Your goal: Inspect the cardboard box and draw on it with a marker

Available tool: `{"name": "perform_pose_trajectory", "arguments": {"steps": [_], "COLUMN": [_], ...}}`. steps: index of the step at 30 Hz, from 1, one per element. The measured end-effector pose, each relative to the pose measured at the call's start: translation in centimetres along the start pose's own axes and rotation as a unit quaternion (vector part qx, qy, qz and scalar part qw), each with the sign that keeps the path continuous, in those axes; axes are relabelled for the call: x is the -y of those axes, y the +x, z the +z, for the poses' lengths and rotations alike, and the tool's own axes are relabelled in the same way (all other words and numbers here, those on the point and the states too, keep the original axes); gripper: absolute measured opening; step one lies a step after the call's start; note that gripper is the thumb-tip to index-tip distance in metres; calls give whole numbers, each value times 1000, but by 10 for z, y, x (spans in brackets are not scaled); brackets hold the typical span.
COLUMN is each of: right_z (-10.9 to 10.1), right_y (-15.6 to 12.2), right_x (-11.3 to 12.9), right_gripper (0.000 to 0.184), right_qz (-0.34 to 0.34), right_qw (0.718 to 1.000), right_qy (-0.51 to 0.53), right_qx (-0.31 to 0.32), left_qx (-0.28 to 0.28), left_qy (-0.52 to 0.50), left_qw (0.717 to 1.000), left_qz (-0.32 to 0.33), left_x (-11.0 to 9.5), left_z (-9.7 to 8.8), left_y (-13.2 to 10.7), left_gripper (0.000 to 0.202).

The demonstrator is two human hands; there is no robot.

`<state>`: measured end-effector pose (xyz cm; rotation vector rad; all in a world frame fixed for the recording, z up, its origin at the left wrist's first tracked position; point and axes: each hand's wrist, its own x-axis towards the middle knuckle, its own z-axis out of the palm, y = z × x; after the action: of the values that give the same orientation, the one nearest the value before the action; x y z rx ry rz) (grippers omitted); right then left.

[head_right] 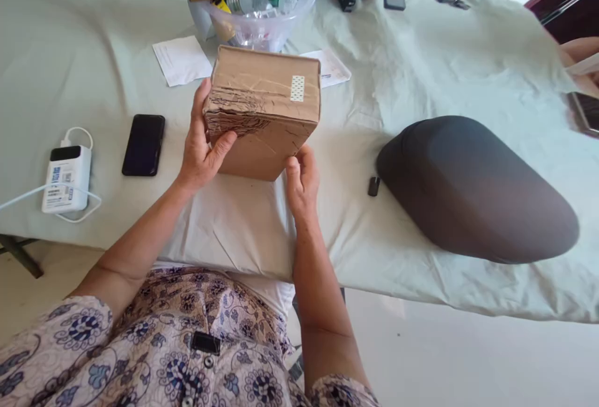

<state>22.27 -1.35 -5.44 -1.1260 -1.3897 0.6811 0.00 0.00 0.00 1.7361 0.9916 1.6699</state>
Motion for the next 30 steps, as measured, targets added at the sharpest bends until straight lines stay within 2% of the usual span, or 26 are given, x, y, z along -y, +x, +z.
{"name": "perform_pose_trajectory", "arguments": {"steps": [3, 6, 12, 15, 18, 21, 24, 28, 30], "right_z": [2, 3, 4, 4, 4, 1, -4, -8, -7], "right_y": [-2, -3, -9, -10, -9, -6, -4, -3, -3], "right_x": [-1, -6, -10, -7, -3, 1, 0, -8, -11], "right_gripper": [50, 59, 64, 58, 50, 45, 48, 55, 62], "right_qz": [1, 16, 32, 14, -33, -51, -37, 5, -14], "right_qw": [999, 999, 998, 999, 998, 995, 991, 993, 994], "right_qy": [-25, -26, -2, 33, 57, 26, -18, -1, 28], "right_qx": [25, 35, 51, 27, -14, -77, -129, -118, -101], "left_qx": [-47, -94, -132, -167, -193, -195, -202, -222, -238], "left_qy": [-62, -89, -100, -107, -124, -143, -133, -107, -98], "left_qw": [996, 989, 986, 980, 973, 970, 969, 962, 956], "left_qz": [-45, -71, -30, -30, -30, -31, -53, -115, -138], "left_x": [6, 10, 18, 18, 19, 22, 27, 36, 41], "left_z": [1, -3, -8, -7, -5, 0, 4, 1, -3], "left_y": [1, -2, -11, -13, -13, -15, -19, -25, -27], "left_gripper": [72, 78, 79, 82, 83, 80, 79, 75, 69]}}
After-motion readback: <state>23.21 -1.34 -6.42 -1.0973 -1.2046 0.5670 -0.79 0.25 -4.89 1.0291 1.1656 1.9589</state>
